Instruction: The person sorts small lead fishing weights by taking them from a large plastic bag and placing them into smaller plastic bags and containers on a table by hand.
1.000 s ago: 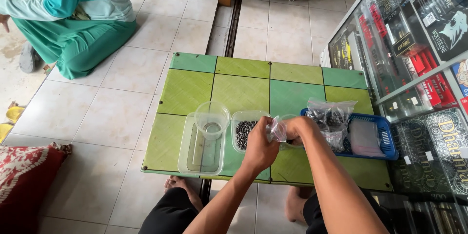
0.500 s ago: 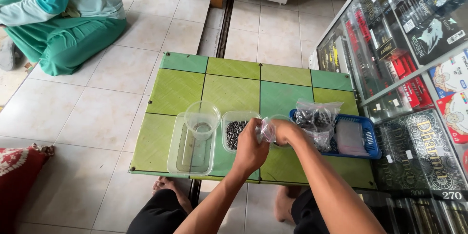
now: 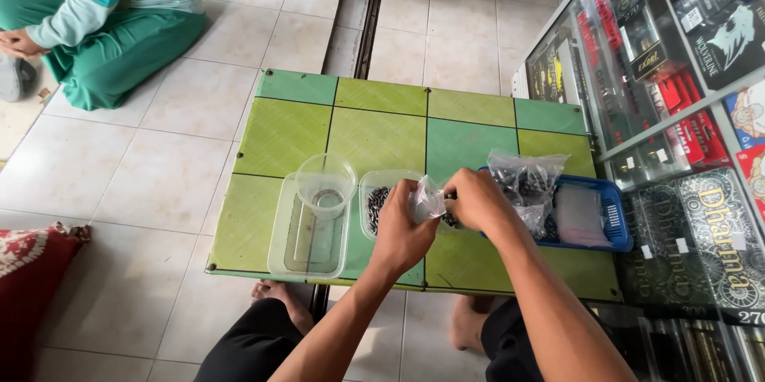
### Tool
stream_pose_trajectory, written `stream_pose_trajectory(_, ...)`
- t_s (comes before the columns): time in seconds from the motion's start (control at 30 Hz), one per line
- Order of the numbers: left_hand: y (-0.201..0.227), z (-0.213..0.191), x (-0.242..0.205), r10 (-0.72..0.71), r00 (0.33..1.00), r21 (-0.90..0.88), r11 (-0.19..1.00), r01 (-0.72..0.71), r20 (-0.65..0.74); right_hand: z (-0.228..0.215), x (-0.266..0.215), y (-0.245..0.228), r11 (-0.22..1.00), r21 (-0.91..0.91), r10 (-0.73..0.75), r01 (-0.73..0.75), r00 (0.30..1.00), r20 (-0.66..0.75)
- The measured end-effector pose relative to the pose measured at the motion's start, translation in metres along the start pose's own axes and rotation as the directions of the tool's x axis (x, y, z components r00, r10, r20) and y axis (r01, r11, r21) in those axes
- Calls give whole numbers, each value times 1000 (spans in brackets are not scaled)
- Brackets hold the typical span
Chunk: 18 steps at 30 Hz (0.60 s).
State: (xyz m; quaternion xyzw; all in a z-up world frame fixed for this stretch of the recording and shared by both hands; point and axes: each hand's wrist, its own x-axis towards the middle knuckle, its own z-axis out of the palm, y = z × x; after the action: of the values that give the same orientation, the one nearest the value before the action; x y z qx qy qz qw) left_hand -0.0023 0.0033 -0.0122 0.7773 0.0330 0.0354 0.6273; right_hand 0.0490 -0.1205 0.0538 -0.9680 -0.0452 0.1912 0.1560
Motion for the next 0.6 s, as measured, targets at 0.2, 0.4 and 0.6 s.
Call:
stream_pose_trajectory(0.2, 7, -7, 7, -11, 999, 206, 979, 2, 42, -33, -8, 1, 910, 379, 129, -170, 983, 131)
stream_pose_trajectory(0.4, -4, 2, 6, 233, 972, 393, 896, -208, -16, -29, 5, 38, 564, 810, 11, -157, 983, 183)
stream_pose_trajectory(0.6, -10, 5, 11, 298, 954, 380, 886, -266, -28, -24, 11, 43, 424, 897, -46, -122, 987, 156)
